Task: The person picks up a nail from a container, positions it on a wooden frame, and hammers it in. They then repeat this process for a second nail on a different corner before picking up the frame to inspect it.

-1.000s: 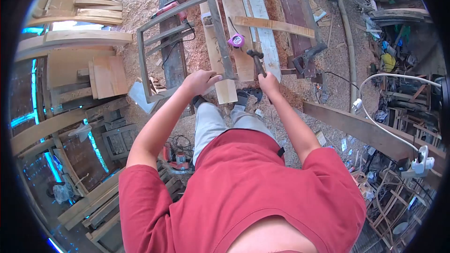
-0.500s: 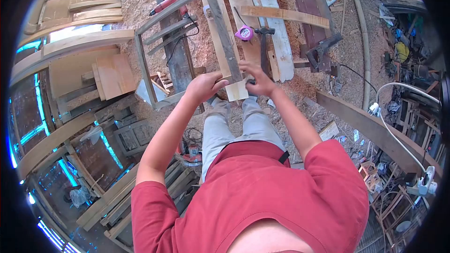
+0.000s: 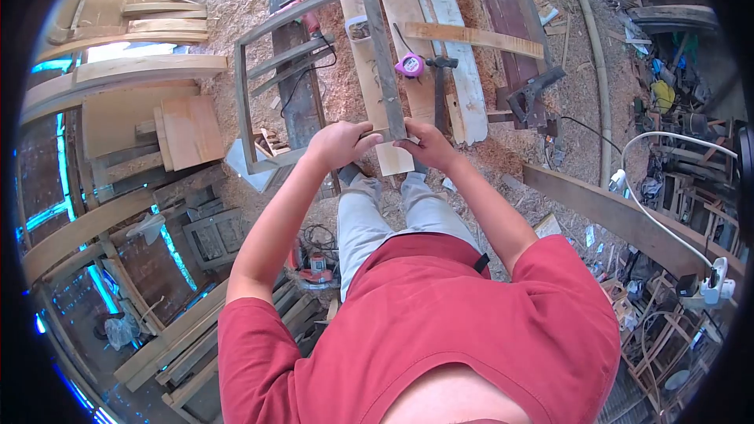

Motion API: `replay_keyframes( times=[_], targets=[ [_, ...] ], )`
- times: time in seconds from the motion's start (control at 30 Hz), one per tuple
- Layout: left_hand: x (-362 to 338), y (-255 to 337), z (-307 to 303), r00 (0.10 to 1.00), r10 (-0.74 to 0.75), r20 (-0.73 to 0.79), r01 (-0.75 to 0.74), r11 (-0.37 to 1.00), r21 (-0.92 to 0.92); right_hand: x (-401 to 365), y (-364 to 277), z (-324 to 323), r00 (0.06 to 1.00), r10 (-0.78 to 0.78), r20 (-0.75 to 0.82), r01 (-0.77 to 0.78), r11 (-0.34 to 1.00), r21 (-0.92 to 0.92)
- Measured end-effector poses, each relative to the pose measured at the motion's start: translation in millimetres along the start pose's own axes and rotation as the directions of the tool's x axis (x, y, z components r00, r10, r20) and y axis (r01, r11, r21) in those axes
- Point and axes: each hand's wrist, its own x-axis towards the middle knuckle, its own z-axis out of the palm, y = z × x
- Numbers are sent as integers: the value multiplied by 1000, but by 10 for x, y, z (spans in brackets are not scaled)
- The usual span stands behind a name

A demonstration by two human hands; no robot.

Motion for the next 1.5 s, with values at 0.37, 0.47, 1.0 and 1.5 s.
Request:
replay_keyframes(
  times=[0.37,0.47,1.0,1.5],
  targets=[
    [-861,103,-365,999,25,-37,-43,770,-636,217,-1522,-46,993,-120,9,120,978,-172],
    [-1096,261,-332,998,14,-58,-53,672,-738,168,-1851,-14,990,-134,32,138,961,-239],
    [-1750,402,-71,976,-23,-215,-180,462,-868,269,-2489,139,953,-204,221,271,904,-331],
    [-1857,378,-189,942,23,-335,-276,622,-733,416,-2500,160,907,-317,277,383,894,-232]
  ],
)
